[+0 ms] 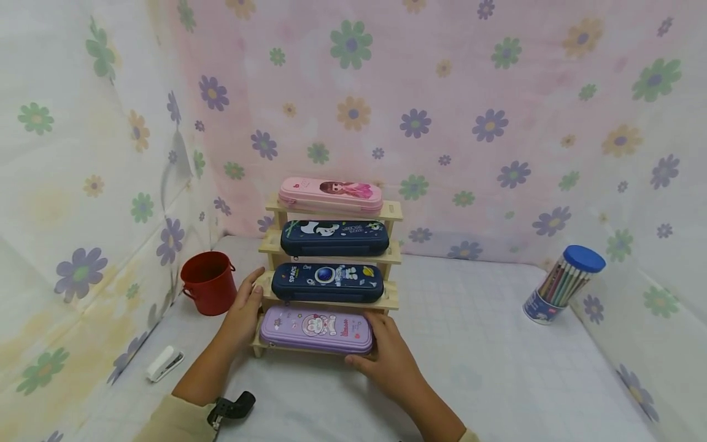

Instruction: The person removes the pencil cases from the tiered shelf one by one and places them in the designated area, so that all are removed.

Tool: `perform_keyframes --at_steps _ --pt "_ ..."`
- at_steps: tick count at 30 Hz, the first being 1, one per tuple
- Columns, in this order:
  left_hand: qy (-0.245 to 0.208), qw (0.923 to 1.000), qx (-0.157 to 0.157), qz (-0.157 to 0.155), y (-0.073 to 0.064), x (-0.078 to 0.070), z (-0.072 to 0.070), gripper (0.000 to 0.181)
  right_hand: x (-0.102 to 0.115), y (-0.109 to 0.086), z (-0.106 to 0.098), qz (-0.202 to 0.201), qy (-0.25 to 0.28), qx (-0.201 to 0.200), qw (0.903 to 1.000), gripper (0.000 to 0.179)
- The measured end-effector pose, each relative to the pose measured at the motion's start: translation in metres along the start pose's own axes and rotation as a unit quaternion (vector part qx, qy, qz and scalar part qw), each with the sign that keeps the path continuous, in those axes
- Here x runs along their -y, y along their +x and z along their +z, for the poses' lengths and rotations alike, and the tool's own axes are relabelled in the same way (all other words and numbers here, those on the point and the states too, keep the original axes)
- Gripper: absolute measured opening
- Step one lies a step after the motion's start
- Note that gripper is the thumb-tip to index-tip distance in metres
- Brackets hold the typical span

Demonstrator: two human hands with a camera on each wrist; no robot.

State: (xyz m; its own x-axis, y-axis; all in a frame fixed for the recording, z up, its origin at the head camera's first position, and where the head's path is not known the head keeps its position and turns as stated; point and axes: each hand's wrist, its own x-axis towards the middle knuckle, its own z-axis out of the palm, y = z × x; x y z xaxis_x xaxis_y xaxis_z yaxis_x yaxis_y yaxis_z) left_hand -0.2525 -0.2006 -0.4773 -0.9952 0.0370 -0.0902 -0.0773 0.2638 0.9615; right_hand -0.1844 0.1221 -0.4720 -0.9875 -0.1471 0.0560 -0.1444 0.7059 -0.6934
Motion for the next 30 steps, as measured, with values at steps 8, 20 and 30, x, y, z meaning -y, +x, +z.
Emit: perform_keyframes --at_steps 8,20,30 --pt "-0.003 0.9999 0.006 -0.008 -0.002 -0.003 0.001 0.06 0.002 0.001 0.0 0.014 -0.022 -0.01 0.9996 0.091" --pt "-0.022 0.9997 0.006 -0.011 0.0 0.002 0.004 0.059 0.0 -0.001 -0.011 0.012 -0.029 0.006 0.9995 0.09" --pt "-0.02 0.9997 0.004 -0.009 0.001 0.002 0.001 0.059 -0.003 -0.004 -0.016 0.035 0.0 0.011 0.9993 0.089"
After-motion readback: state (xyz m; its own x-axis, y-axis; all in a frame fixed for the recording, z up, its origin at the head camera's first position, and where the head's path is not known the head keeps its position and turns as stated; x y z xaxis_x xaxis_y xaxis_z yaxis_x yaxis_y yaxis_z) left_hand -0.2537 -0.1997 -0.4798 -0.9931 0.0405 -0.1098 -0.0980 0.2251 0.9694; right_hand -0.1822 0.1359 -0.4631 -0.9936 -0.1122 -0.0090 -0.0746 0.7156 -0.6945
